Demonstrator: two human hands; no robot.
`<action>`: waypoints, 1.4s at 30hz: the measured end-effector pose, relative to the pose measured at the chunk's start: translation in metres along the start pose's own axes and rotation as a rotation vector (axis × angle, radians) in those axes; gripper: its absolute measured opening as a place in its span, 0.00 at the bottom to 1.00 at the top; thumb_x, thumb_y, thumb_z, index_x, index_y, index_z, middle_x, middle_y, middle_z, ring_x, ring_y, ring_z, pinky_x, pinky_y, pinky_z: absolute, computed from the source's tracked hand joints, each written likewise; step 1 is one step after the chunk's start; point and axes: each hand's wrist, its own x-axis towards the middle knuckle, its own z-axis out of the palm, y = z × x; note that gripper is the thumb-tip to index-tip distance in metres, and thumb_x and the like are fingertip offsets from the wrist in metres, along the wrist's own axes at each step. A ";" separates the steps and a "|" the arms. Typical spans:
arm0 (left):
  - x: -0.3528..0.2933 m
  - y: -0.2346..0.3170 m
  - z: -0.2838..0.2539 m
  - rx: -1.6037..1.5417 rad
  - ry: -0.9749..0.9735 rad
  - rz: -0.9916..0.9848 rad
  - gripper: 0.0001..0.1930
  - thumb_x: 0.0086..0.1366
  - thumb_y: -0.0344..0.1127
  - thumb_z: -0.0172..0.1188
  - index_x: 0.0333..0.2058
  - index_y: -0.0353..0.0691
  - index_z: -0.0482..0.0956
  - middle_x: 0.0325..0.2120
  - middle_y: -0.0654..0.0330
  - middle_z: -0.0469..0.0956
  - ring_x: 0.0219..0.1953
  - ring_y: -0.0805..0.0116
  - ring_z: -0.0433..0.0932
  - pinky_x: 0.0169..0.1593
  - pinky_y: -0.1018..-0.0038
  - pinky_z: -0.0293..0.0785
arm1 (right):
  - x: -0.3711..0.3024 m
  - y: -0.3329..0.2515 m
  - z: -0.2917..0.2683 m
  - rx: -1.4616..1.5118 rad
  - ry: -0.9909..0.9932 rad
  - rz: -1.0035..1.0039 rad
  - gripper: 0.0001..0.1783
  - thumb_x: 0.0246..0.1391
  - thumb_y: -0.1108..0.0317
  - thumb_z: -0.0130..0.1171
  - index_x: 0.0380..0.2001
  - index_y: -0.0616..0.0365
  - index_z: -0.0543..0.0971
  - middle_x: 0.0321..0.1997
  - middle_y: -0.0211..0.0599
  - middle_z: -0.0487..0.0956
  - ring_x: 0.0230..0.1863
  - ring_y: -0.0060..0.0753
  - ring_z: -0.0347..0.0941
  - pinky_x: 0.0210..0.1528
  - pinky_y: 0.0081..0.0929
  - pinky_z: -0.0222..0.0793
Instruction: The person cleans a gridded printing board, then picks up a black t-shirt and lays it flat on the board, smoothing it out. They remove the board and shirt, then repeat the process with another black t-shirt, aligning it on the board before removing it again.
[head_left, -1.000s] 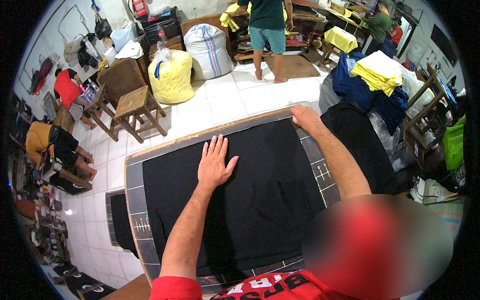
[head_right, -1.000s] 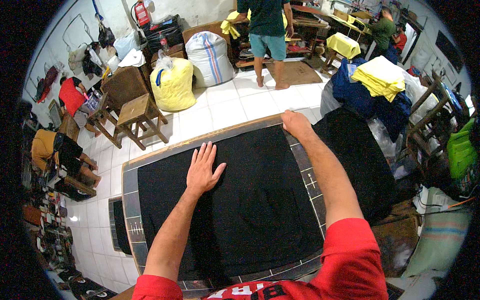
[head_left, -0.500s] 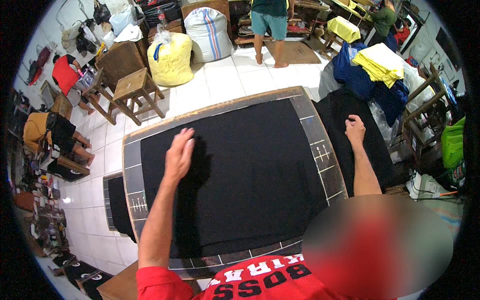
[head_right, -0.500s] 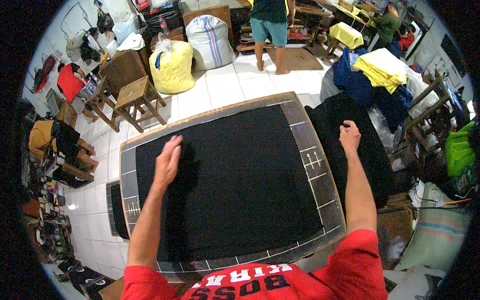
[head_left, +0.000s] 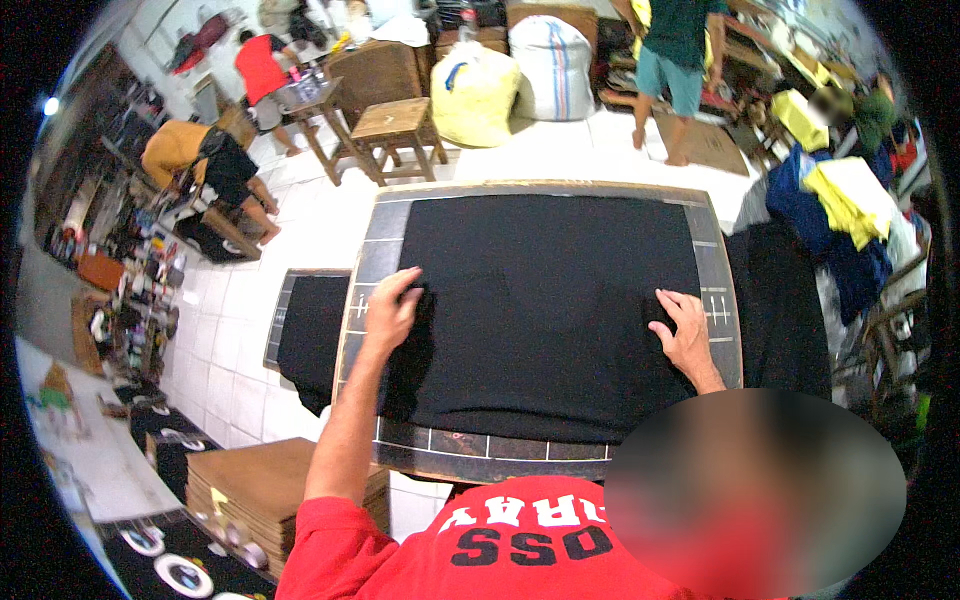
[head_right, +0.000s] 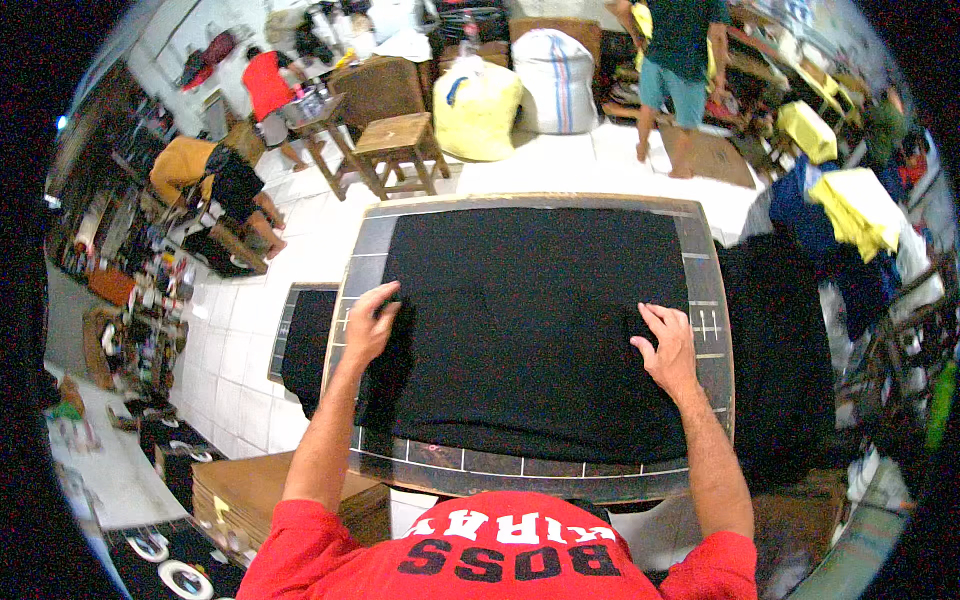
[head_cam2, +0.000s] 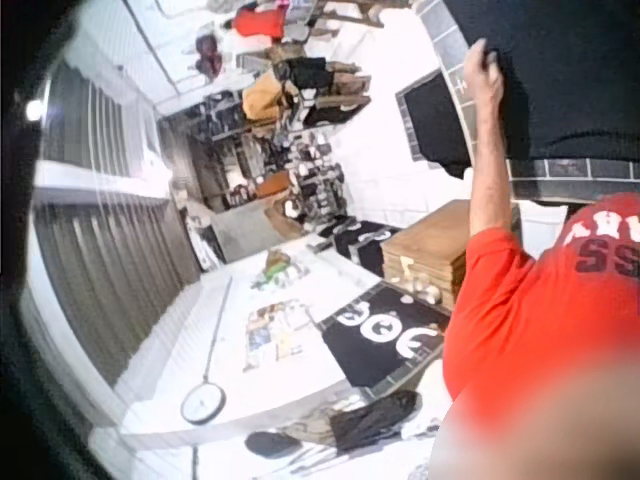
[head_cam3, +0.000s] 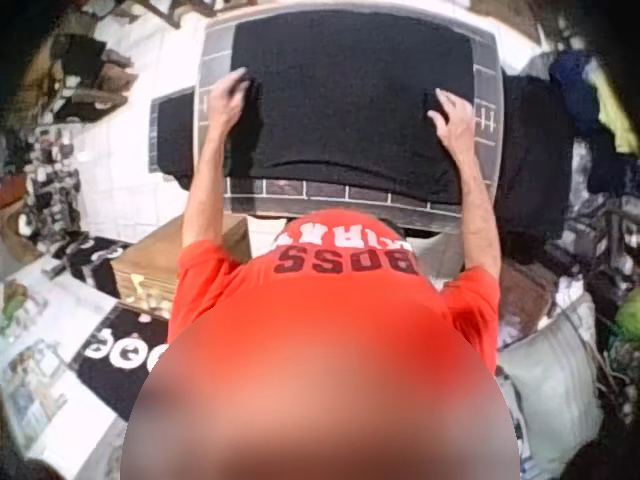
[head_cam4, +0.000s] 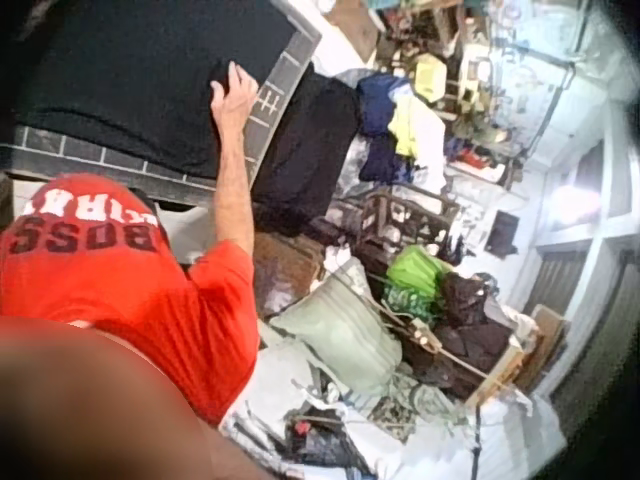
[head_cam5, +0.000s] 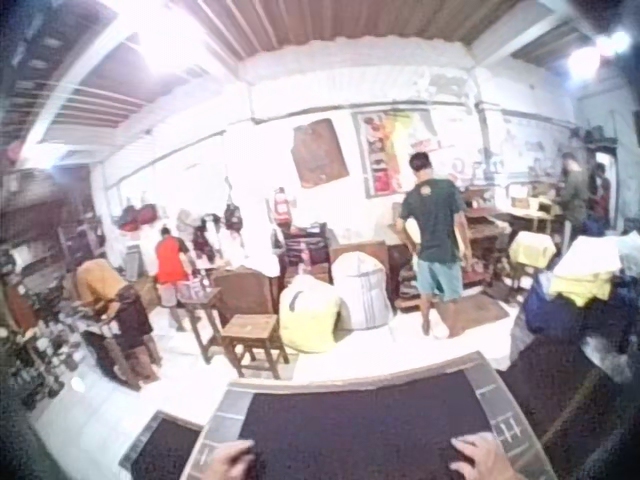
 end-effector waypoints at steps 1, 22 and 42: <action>0.003 0.004 0.016 0.013 0.014 0.055 0.19 0.66 0.32 0.68 0.56 0.41 0.82 0.61 0.47 0.79 0.65 0.45 0.75 0.69 0.57 0.69 | 0.001 0.002 0.003 0.063 -0.050 0.080 0.28 0.52 0.65 0.73 0.57 0.55 0.81 0.52 0.42 0.82 0.52 0.50 0.78 0.58 0.45 0.73; -0.230 0.151 -0.117 -0.198 -0.299 -0.286 0.15 0.61 0.26 0.70 0.47 0.37 0.84 0.41 0.50 0.87 0.46 0.48 0.86 0.50 0.60 0.80 | -0.120 -0.054 -0.125 0.310 -0.650 0.349 0.15 0.49 0.73 0.73 0.42 0.65 0.86 0.38 0.48 0.88 0.40 0.37 0.86 0.46 0.32 0.77; -0.340 0.164 -0.121 0.012 -0.525 -0.080 0.14 0.57 0.24 0.69 0.43 0.41 0.89 0.40 0.57 0.87 0.47 0.54 0.83 0.54 0.59 0.77 | -0.226 -0.083 -0.166 0.020 -0.949 0.203 0.20 0.48 0.78 0.67 0.48 0.62 0.85 0.39 0.54 0.85 0.42 0.52 0.84 0.46 0.40 0.79</action>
